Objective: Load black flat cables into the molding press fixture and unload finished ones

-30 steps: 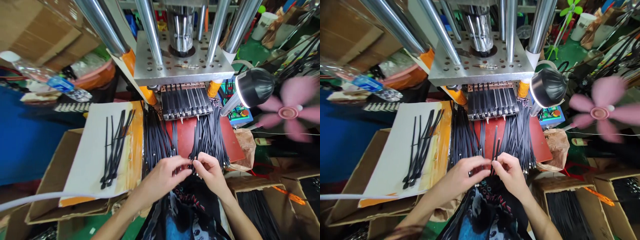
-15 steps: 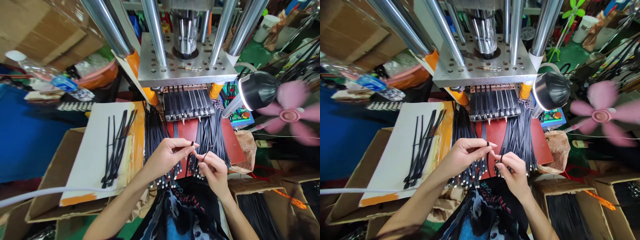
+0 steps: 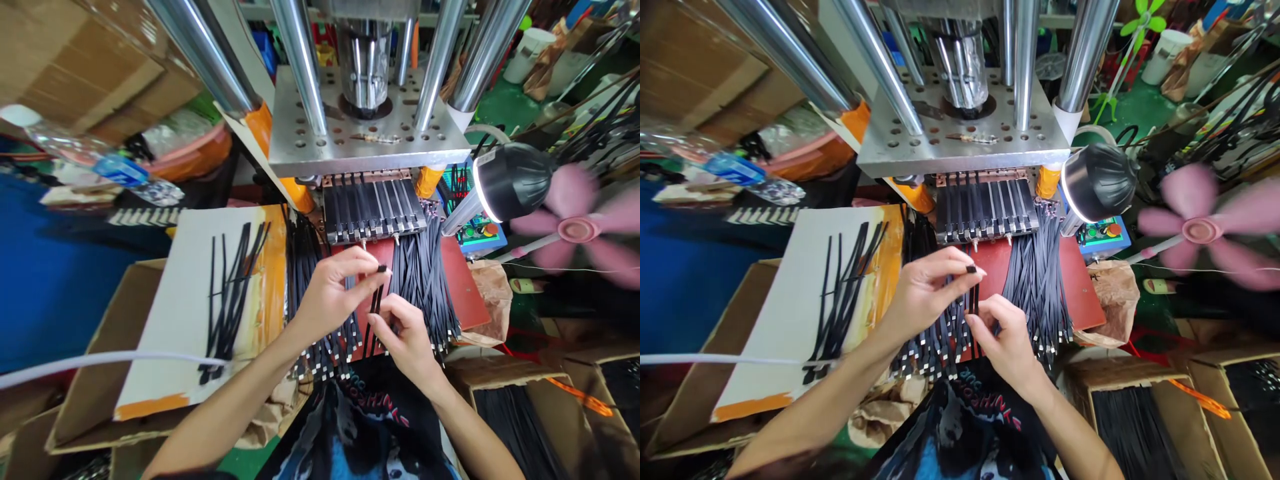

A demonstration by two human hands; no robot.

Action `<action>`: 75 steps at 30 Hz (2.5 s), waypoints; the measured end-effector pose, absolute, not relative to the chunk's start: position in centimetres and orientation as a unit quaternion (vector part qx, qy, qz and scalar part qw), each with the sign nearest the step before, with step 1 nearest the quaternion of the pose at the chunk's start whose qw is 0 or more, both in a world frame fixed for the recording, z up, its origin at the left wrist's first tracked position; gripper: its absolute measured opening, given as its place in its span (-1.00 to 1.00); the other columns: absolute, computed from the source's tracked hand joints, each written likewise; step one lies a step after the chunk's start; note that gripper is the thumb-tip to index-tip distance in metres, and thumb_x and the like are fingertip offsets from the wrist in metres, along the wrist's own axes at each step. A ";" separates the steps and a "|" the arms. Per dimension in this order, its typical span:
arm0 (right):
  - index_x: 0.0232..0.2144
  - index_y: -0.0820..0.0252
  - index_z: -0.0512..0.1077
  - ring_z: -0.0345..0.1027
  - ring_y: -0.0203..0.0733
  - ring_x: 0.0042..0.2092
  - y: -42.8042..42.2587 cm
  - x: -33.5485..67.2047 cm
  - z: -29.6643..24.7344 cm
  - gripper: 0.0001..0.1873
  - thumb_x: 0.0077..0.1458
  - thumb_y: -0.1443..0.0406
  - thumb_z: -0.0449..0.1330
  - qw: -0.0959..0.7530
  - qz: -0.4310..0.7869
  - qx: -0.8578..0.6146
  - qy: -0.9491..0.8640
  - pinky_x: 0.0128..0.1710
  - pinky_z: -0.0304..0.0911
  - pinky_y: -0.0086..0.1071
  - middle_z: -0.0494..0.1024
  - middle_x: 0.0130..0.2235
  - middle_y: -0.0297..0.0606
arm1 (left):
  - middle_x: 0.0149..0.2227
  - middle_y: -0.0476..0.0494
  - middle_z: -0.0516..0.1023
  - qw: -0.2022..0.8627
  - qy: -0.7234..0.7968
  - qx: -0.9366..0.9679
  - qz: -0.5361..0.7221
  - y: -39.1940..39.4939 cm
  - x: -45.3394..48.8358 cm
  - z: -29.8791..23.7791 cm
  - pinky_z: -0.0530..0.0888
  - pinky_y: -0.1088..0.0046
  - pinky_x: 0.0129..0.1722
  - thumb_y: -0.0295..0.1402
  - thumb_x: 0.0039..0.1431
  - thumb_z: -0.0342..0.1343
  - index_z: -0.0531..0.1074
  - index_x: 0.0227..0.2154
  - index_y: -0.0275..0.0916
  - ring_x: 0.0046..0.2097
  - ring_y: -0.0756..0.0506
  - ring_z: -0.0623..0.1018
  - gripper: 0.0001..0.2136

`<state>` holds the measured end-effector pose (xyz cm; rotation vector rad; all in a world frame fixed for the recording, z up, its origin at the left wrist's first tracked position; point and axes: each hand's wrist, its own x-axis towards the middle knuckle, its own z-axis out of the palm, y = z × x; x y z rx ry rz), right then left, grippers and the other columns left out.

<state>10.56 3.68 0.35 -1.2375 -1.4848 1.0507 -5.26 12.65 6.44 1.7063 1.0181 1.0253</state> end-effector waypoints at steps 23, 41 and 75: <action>-0.52 0.15 0.40 0.21 -0.36 -0.55 29.9 17.1 4.0 -0.40 0.16 -0.21 0.36 0.314 0.426 -0.435 -0.729 -0.54 0.11 -0.44 0.38 -0.57 -0.43 | 0.39 -0.39 0.45 0.083 0.308 0.910 0.264 22.5 -6.5 2.4 0.45 0.01 0.41 -0.36 0.46 0.14 0.46 0.25 -0.28 0.41 -0.26 0.46 -0.63; -0.48 0.15 0.43 0.15 -0.32 -0.52 30.2 16.5 2.2 -0.50 0.36 -0.05 0.28 0.372 0.283 -0.456 -0.758 -0.43 0.10 -0.39 0.33 -0.60 -0.43 | 0.35 -0.35 0.51 0.013 0.292 0.936 0.197 21.4 -5.9 1.8 0.42 -0.02 0.42 -0.39 0.48 0.10 0.52 0.23 -0.28 0.40 -0.29 0.48 -0.66; 0.33 0.18 0.49 0.46 0.11 0.06 28.3 15.7 3.9 -0.44 0.42 0.45 -0.03 0.074 -0.023 -0.574 -0.815 -0.01 0.34 -0.18 0.57 0.11 0.08 | 0.44 -0.56 0.34 0.007 0.463 0.879 0.113 26.2 -1.7 4.1 0.20 -0.05 0.49 -0.36 0.50 -0.18 0.26 0.39 -0.57 0.47 -0.36 0.34 -0.47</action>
